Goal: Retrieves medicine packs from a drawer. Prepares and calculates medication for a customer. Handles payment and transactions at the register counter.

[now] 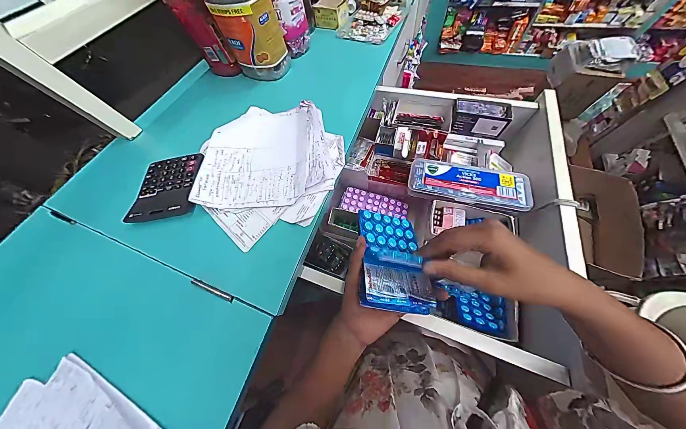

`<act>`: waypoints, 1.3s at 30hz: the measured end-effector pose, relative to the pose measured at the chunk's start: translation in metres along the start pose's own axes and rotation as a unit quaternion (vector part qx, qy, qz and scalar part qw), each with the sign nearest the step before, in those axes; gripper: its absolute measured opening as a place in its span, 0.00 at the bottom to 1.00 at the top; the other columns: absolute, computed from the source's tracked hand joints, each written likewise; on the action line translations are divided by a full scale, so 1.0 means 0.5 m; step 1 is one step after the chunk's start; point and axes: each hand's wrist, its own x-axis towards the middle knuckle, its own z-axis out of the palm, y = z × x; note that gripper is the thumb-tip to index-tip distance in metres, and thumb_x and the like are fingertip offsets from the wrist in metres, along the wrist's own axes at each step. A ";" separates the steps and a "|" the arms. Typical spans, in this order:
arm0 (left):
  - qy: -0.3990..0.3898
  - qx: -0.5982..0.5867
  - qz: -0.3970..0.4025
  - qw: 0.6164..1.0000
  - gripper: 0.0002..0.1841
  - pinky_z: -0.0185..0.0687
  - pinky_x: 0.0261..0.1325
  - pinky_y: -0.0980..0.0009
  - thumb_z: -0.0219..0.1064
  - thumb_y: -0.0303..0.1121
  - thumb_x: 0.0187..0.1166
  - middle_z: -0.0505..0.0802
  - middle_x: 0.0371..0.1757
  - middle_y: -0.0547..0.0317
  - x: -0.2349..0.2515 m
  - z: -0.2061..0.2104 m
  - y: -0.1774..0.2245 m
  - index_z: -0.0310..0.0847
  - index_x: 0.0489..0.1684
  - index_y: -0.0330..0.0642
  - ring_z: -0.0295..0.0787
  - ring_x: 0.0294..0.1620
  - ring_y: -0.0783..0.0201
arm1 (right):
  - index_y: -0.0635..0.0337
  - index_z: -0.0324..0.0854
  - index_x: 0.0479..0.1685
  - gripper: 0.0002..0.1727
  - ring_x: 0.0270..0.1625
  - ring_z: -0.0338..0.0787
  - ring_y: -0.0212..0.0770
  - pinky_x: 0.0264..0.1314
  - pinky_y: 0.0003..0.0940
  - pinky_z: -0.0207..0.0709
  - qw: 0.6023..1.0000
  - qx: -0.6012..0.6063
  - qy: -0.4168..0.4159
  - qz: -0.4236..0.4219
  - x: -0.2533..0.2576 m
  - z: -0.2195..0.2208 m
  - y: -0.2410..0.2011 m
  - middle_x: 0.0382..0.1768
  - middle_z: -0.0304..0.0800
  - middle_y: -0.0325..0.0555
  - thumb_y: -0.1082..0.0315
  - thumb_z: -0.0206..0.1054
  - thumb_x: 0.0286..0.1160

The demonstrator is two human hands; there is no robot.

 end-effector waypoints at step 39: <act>-0.006 0.014 0.104 0.994 0.35 0.68 0.76 0.28 0.72 0.45 0.69 0.78 0.77 0.25 -0.091 -0.090 0.108 0.75 0.75 0.35 0.72 0.80 0.26 | 0.66 0.82 0.53 0.26 0.52 0.89 0.65 0.45 0.53 0.85 0.895 -0.403 -0.104 0.160 -0.147 0.113 0.094 0.47 0.86 0.64 0.73 0.82 0.51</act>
